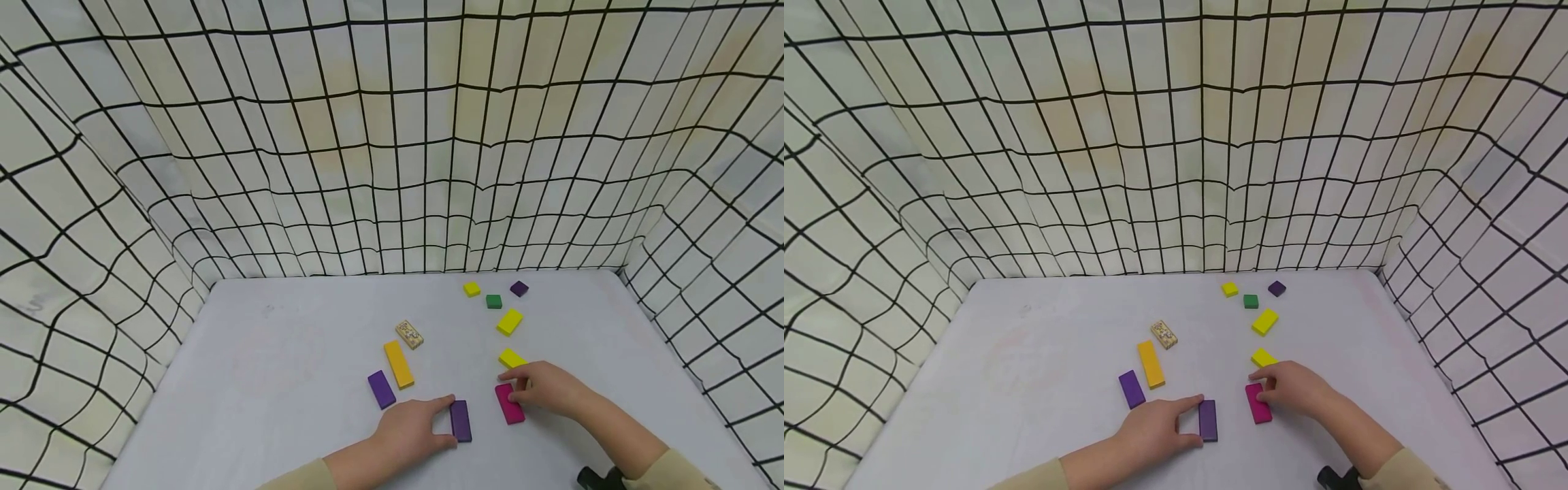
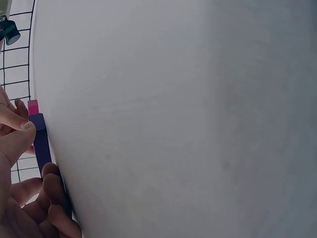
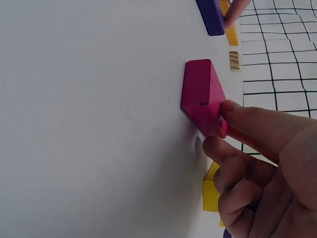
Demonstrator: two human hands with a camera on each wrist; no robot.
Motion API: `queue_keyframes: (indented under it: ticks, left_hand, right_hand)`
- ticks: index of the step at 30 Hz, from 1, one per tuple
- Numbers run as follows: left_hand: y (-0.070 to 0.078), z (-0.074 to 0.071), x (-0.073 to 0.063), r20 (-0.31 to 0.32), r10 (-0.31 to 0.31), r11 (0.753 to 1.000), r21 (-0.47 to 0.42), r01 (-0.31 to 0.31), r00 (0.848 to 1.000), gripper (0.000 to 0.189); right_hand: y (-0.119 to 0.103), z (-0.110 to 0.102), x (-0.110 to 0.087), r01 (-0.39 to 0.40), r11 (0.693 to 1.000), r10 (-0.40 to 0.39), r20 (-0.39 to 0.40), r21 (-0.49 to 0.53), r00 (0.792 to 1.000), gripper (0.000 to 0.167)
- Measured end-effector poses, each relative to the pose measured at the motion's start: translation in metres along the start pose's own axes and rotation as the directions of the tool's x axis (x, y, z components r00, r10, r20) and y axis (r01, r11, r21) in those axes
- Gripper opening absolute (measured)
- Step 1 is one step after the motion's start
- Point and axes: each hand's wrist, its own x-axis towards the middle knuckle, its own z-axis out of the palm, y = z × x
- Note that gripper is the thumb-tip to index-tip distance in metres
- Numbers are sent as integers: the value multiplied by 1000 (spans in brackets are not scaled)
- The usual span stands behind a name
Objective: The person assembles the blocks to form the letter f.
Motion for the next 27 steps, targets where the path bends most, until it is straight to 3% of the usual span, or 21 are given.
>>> queue_keyframes:
  ticks: [9, 17, 27]
  left_hand:
    - [-1, 1, 0, -2, 6, 1000, -4, -6, 1000, 64]
    - [-2, 2, 1, 4, 4, 1000, -7, -4, 1000, 64]
    - [-3, 2, 1, 9, 12, 1000, -14, -12, 1000, 62]
  right_hand:
    - [1, -1, -4, -18, 996, 15, 33, 83, 999, 32]
    - [7, 2, -4, 28, 984, -39, 57, 176, 998, 34]
    - [5, 8, 3, -27, 982, 20, 42, 185, 999, 34]
